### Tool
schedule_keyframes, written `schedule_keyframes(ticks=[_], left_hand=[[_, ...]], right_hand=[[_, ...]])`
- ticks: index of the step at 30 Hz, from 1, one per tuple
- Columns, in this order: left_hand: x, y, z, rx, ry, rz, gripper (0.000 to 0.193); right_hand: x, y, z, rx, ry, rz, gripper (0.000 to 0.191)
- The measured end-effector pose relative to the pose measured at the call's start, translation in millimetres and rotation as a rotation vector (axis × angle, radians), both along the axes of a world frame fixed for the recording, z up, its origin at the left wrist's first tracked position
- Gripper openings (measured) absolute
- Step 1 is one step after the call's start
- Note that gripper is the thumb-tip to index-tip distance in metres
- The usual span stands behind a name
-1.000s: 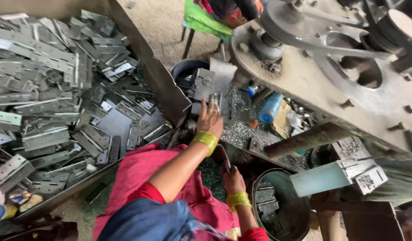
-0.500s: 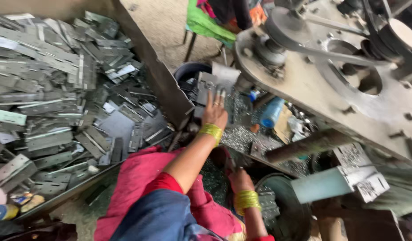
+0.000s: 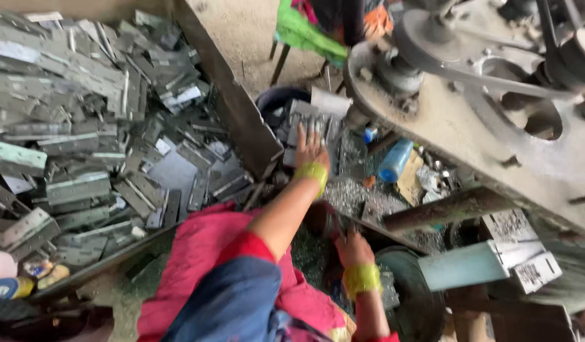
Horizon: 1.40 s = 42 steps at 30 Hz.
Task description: The person repeatedly picks up metal hinge-like parts from a bin, places them into a press machine, and operates the lever to process them. The processed parts are then dropped into a bucket below.
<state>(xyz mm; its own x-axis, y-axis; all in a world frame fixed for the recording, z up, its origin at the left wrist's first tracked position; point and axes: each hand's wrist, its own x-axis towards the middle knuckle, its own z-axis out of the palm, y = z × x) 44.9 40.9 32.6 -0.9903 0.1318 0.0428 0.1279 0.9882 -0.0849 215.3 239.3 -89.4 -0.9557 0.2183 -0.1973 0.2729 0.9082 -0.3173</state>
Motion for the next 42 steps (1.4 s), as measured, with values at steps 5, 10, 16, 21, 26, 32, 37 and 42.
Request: schedule_keyframes(ticks=[5, 10, 16, 21, 26, 32, 37, 42], left_hand=[[-11.2, 5.7, 25.4, 0.000, -0.206, -0.051, 0.047], [18.6, -14.8, 4.4, 0.381, 0.002, 0.004, 0.055], [118.6, -120.3, -70.7, 0.747, 0.386, -0.361, 0.036], [107.1, -222.5, -126.3, 0.237, 0.061, 0.496, 0.027], [78.6, -244.1, -137.9, 0.259, -0.067, 0.516, 0.027], [90.2, -257.8, -128.5, 0.323, -0.057, 0.453, 0.024], [100.9, -268.3, -127.7, 0.471, 0.080, 0.523, 0.022], [92.1, -273.6, -135.4, 0.519, 0.056, 0.581, 0.022]], right_hand=[[15.9, -2.1, -36.4, -0.110, 0.062, -0.127, 0.050], [30.5, -10.9, -61.1, -0.125, 0.028, -0.099, 0.048], [21.7, -23.8, 11.3, -0.327, 0.220, -0.173, 0.044], [13.1, -37.3, 83.9, -0.492, 0.731, 0.039, 0.024], [-0.1, -45.8, 122.9, -0.482, 0.678, 0.024, 0.022], [2.6, -52.2, 135.1, -0.446, 0.617, 0.006, 0.024], [-2.0, -54.0, 132.5, -0.165, 0.568, 0.015, 0.034], [-0.4, -58.5, 134.4, -0.177, 0.558, 0.004, 0.034]])
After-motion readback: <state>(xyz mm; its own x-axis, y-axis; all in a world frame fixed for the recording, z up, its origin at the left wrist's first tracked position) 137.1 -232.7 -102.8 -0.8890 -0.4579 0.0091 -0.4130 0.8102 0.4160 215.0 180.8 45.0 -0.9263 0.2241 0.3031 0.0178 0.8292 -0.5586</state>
